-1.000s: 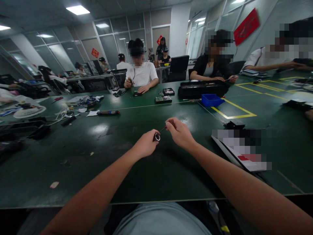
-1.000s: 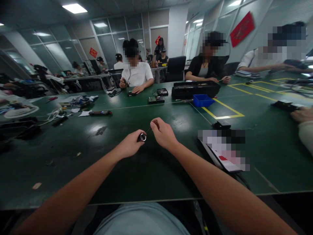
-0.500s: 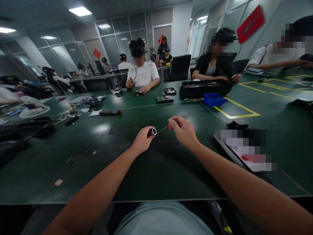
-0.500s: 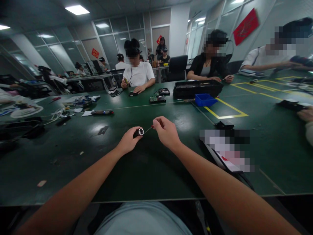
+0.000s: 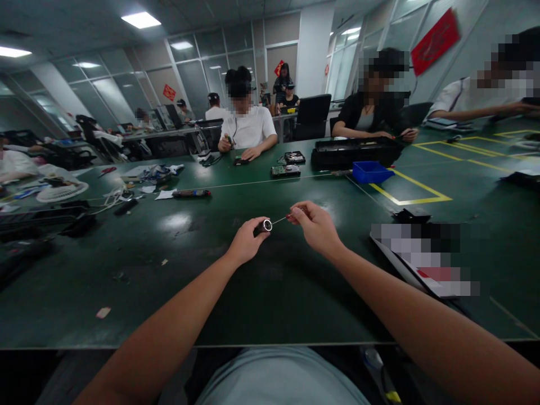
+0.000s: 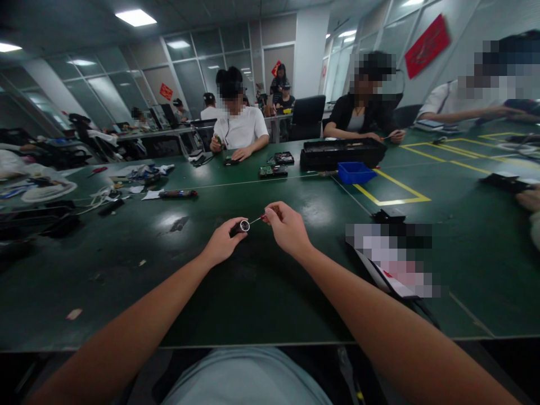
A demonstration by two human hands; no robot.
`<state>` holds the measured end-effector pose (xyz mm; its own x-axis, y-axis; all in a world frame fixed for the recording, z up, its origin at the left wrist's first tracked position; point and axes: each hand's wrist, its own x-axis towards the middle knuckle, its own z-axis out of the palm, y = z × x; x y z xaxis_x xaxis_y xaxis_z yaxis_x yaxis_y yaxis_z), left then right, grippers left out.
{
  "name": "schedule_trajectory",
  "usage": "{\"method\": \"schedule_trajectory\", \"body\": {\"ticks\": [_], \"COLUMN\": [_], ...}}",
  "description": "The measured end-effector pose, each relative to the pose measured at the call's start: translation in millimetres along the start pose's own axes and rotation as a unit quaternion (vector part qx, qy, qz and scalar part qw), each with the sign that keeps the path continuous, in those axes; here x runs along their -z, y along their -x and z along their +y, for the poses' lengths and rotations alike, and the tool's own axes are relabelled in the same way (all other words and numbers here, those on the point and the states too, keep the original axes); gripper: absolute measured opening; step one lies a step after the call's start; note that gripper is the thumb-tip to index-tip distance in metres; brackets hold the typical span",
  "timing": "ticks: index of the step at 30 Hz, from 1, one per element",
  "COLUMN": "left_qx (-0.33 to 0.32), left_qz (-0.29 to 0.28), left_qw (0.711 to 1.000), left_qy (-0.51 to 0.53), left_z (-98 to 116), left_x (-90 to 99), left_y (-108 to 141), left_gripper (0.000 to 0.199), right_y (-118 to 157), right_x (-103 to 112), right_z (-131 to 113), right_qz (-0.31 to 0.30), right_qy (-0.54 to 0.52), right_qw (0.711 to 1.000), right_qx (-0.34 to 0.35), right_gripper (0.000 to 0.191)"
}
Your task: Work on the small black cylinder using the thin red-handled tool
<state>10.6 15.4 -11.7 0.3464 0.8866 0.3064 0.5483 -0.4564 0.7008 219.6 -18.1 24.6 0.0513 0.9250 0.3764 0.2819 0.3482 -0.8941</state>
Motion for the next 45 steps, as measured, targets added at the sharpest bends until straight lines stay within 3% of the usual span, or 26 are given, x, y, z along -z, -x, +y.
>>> {"method": "schedule_trajectory", "body": {"ticks": [23,32,45], "left_qx": [-0.006,-0.001,-0.007], "left_qz": [0.009,0.011,0.015], "left_qw": [1.0,1.0,1.0], "left_qy": [0.014,0.003,0.015], "left_z": [-1,1,-2], "left_x": [-0.9,2.3,1.9], "left_y": [0,0,0], "left_gripper": [0.041,0.041,0.04], "right_y": [-5,-1,0], "right_x": [-3,4,2], "right_z": [2,-7,-6], "right_qz": [0.03,0.026,0.0], "right_qy": [-0.013,0.144,0.114], "right_qw": [0.998,0.988,0.993], "right_qx": [-0.059,-0.042,-0.001], "right_gripper": [0.02,0.041,0.023]}}
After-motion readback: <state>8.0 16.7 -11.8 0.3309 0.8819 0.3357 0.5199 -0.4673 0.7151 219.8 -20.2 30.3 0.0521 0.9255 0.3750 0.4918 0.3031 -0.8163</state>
